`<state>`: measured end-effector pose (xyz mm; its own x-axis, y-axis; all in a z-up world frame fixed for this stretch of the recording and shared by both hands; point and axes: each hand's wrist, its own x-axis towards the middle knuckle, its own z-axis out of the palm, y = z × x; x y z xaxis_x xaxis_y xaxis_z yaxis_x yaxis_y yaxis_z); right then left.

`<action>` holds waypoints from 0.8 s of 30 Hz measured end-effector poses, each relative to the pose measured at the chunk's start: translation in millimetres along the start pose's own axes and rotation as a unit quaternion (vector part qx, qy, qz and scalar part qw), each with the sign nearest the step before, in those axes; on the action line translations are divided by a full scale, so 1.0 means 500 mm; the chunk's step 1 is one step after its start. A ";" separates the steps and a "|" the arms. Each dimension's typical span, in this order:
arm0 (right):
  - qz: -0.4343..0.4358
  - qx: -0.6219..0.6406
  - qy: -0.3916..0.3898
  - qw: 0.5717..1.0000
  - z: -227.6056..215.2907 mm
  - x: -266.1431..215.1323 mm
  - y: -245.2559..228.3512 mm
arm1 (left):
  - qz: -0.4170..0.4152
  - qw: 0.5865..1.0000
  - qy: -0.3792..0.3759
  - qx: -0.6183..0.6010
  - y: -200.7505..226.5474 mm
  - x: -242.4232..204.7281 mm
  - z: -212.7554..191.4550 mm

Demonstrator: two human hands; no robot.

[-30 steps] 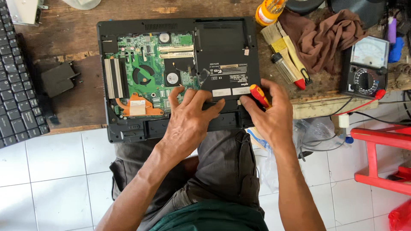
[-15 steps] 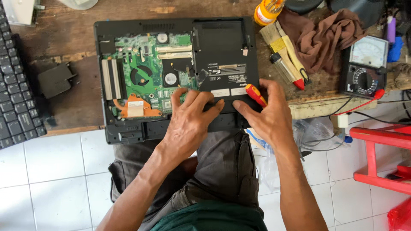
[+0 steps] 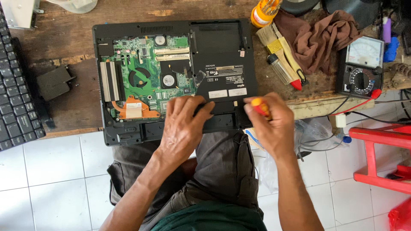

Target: The person works on the internal components of a disassembled laptop placed on their lap. They use a red screwdriver to manipulate a ribbon cable connector on the motherboard, repeatedly pressing and adjusting the connection.

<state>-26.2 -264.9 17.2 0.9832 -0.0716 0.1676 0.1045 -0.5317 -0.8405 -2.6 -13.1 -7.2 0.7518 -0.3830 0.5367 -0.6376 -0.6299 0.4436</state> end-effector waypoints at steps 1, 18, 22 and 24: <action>0.000 0.000 -0.001 1.000 0.006 -0.001 -0.008 | -0.001 1.000 0.000 0.000 -0.001 -0.005 0.001; 0.204 -0.186 -0.018 0.961 0.021 0.040 -0.034 | -0.024 0.999 0.027 -0.016 -0.006 -0.002 0.019; 0.171 -0.173 -0.023 0.970 0.024 0.042 -0.023 | -0.018 0.999 0.036 -0.015 -0.006 0.003 0.032; 0.142 -0.190 -0.028 0.971 0.028 0.041 -0.019 | -0.025 0.999 0.044 -0.017 -0.006 0.005 0.034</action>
<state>-4.9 -249.7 21.5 0.9720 -0.2209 -0.0803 -0.2245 -0.7713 -0.5956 4.0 -23.7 -19.1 0.7656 -0.2895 0.5745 -0.6066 -0.6223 0.4948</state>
